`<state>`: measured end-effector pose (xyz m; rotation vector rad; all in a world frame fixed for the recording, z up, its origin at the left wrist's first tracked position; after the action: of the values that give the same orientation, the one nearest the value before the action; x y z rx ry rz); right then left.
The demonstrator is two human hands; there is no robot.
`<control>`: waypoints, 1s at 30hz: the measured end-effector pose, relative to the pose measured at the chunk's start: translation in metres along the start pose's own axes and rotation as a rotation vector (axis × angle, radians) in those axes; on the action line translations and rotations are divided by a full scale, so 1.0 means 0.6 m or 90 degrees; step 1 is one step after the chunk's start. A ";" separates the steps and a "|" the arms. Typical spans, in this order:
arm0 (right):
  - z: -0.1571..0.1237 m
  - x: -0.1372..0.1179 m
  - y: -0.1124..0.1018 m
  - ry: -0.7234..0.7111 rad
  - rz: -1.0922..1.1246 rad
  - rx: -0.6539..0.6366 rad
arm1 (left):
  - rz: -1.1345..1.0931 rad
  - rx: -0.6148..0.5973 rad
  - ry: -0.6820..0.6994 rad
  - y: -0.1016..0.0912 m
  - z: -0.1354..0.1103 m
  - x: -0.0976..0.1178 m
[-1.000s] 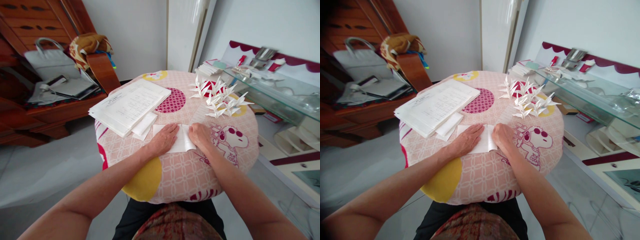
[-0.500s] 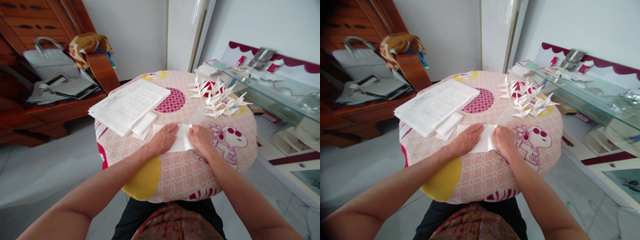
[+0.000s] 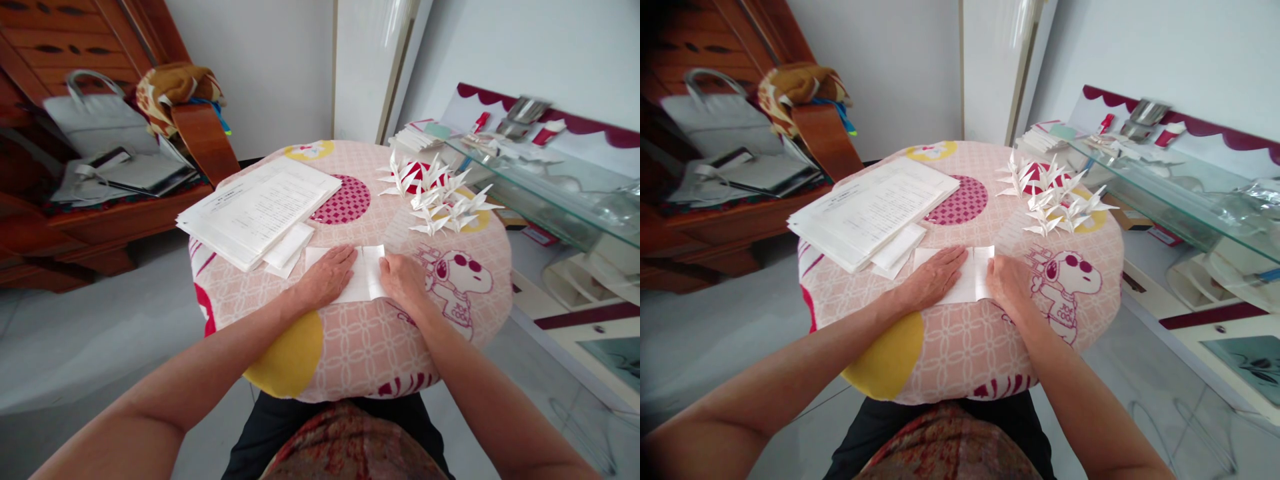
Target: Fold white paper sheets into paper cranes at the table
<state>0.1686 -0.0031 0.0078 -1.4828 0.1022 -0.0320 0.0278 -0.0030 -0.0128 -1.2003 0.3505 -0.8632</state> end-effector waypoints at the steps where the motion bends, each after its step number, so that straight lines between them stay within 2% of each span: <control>1: -0.002 -0.002 0.000 -0.003 0.000 0.000 | 0.000 0.000 -0.001 0.000 0.000 0.000; 8: -0.003 -0.009 0.001 -0.012 -0.003 0.009 | -0.001 0.001 -0.003 0.000 0.000 0.000; 18: -0.020 0.006 -0.007 0.008 0.001 0.023 | 0.002 -0.002 -0.002 -0.001 0.000 0.001; 30: -0.026 0.001 0.000 -0.005 -0.014 0.009 | -0.013 0.009 0.003 0.002 -0.002 -0.002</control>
<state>0.1677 -0.0187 0.0066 -1.4699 0.0803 -0.0445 0.0267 -0.0027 -0.0143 -1.1909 0.3363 -0.8858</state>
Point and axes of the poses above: each hand's wrist, its own z-axis towards the middle knuckle, its own y-axis out of the palm, x = y × z, the point moved 8 cm from there along z, towards the middle knuckle, and after that the axes turned 5 degrees about x, right-handed, at the moved point
